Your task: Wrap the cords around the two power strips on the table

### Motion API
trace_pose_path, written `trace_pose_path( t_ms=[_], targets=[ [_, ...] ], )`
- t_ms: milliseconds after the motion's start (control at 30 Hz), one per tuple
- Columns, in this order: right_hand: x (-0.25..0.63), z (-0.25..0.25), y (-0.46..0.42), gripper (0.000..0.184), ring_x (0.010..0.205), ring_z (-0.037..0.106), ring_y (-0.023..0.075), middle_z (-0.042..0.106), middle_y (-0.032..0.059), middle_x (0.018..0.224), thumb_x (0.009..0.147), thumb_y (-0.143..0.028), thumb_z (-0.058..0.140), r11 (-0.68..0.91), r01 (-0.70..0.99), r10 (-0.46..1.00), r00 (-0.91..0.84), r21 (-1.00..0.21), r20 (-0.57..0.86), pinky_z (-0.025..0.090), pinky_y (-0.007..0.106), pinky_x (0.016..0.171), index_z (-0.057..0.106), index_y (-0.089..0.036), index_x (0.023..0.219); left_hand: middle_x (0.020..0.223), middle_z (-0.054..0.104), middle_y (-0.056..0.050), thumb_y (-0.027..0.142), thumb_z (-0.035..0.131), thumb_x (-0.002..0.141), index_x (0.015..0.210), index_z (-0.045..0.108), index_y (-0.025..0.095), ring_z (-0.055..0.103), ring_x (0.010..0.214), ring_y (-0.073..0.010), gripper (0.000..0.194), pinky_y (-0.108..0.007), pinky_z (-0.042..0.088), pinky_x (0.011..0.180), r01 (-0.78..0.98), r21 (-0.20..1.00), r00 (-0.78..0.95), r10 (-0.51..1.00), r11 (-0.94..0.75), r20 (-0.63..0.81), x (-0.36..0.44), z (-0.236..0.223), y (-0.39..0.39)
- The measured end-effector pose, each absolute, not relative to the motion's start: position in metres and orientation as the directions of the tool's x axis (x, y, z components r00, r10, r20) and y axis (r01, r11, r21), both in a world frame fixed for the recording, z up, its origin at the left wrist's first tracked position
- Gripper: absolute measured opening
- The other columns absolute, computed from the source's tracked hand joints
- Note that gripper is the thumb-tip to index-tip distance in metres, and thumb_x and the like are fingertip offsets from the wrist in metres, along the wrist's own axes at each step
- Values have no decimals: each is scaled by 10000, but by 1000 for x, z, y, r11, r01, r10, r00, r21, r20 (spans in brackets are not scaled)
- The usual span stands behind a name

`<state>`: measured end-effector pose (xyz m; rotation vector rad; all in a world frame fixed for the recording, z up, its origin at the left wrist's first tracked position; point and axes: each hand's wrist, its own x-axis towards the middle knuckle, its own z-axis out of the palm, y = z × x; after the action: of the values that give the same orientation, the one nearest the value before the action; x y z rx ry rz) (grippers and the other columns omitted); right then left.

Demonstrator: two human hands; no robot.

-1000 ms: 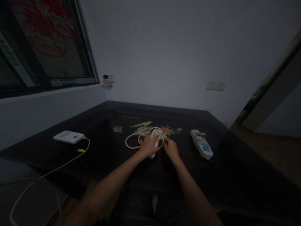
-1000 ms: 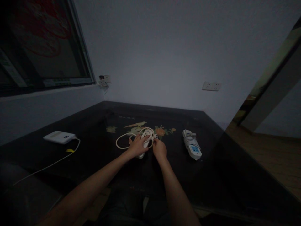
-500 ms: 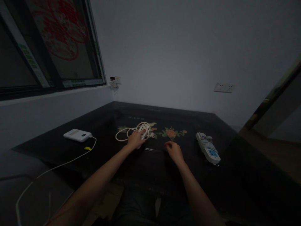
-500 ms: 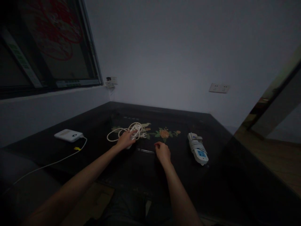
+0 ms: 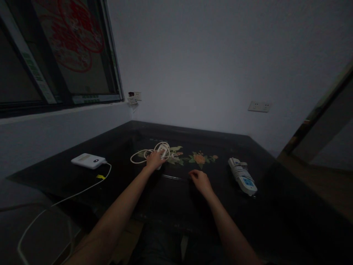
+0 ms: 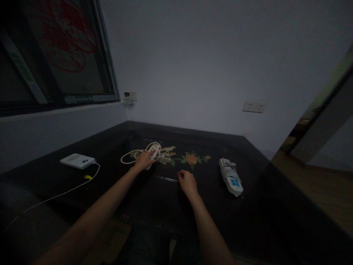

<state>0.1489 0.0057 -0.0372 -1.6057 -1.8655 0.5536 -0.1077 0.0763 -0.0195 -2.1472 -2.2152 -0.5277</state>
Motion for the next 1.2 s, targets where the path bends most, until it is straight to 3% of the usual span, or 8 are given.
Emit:
trace_pose_path(
  t_ms=[300,467,567,700,800,900,1033,1200],
  targets=[
    [150,-24,-1,212,869,670,177,734,39,921,807,-164,533,296,652,950,-124,-698,287,477,268,777,721,-215,892,1384,487,-94,313,512,837,1295,531,273,502,1198,-292,461,-426,361,1001,976,218,-52,946,-20,319,-109,-24,70],
    [201,9,11,257,926,648,192,709,70,1007,821,-263,508,309,640,907,24,-704,420,476,311,843,685,-177,987,1404,465,-92,314,498,837,1306,515,273,465,1229,-309,471,-476,334,1020,978,199,-21,933,-55,358,-111,-30,69],
    [258,23,18,426,994,604,267,654,173,1082,819,-331,499,215,680,845,229,-701,482,440,410,892,598,-92,1157,1402,465,-105,281,521,815,1307,509,243,445,1249,-310,494,-478,320,1041,971,221,-6,913,-92,407,-112,-27,69],
    [325,10,20,706,1171,499,361,554,241,1226,758,-428,583,-220,742,695,575,-633,432,390,466,939,431,-85,1356,1363,508,-78,209,481,827,1255,539,229,435,1269,-262,432,-463,240,1110,931,284,44,842,-230,537,-102,-16,65],
    [345,-10,20,1008,1217,471,389,452,283,1322,687,-560,627,-306,722,786,559,-620,262,411,464,909,203,-89,1470,1289,572,-62,176,450,837,1188,574,228,472,1234,-235,376,-471,198,1132,867,340,114,810,-364,575,-81,-11,53],
    [346,-21,24,1131,1209,495,368,409,248,1356,613,-576,681,-267,746,862,468,-610,196,429,446,890,93,-182,1496,1226,611,-49,151,446,831,1120,603,231,520,1175,-209,339,-440,267,1107,749,375,284,776,-547,563,-47,-8,34],
    [342,-22,27,1027,1185,520,338,357,191,1397,592,-437,720,-222,787,896,397,-576,198,436,434,893,205,-272,1465,1119,653,-39,172,453,845,1077,626,231,567,1086,-186,296,-354,398,1012,587,415,506,715,-695,483,2,-9,11],
    [339,-19,25,824,1162,528,315,484,148,1289,602,-295,685,-174,765,882,401,-620,247,424,407,923,382,-251,1368,1175,618,-28,162,439,849,1134,608,250,565,1103,-166,343,-291,442,957,502,437,644,660,-746,387,28,-16,-4]
  ],
)
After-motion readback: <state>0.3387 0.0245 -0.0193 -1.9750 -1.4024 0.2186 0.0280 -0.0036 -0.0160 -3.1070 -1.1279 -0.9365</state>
